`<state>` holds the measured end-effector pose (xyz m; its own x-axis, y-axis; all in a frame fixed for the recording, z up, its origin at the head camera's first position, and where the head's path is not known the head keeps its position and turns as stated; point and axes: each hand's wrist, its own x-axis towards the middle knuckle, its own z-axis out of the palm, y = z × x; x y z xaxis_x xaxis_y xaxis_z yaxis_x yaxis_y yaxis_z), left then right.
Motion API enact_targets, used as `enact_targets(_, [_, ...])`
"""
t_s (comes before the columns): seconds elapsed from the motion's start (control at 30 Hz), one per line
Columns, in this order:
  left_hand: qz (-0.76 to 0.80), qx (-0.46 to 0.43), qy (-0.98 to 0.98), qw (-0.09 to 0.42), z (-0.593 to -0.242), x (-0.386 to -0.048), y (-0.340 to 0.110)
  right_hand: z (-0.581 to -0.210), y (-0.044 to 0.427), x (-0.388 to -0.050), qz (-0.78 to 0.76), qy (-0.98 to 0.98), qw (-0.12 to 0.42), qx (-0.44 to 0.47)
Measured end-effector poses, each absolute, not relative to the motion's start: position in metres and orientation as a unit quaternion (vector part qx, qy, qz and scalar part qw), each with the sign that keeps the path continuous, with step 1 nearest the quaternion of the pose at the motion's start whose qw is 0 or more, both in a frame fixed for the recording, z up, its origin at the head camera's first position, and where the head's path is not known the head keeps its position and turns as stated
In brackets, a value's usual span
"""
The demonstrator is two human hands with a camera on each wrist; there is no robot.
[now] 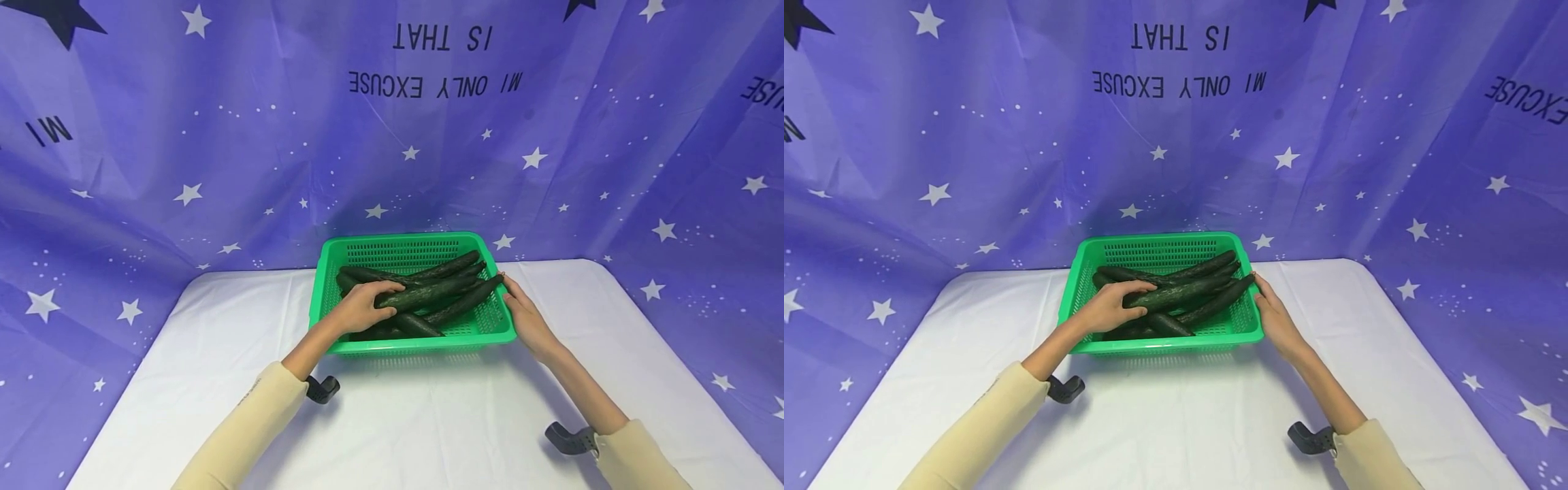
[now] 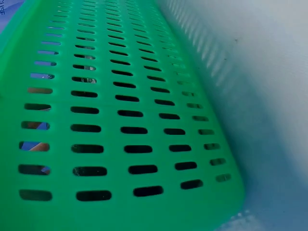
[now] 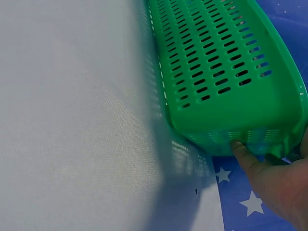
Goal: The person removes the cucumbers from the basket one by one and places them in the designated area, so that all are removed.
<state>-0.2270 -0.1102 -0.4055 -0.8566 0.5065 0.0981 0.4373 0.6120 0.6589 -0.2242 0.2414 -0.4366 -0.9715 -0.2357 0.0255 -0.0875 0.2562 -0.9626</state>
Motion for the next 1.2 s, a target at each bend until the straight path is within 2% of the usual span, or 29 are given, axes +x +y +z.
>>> enact_targets(0.27, [0.365, 0.270, 0.891, -0.001, -0.401, -0.229, -0.112, -0.436, 0.240, -0.223, -0.605, 0.788, 0.059, -0.100])
enact_targets(0.5, [0.383, 0.276, 0.879, -0.064, -0.377, -0.222, -0.119, -0.437, 0.240, -0.223, -0.613, 0.782, 0.061, -0.096])
enact_targets(0.67, [0.397, 0.257, 0.877, -0.086, -0.357, -0.213, -0.131, -0.437, 0.241, -0.223, -0.614, 0.781, 0.064, -0.094])
enact_targets(0.9, [0.389, 0.222, 0.887, -0.114, -0.341, -0.199, -0.162, -0.436, 0.241, -0.223, -0.615, 0.780, 0.070, -0.093])
enact_targets(1.2, [0.400, 0.156, 0.893, -0.134, -0.352, -0.188, -0.214, -0.437, 0.242, -0.224, -0.612, 0.783, 0.075, -0.088])
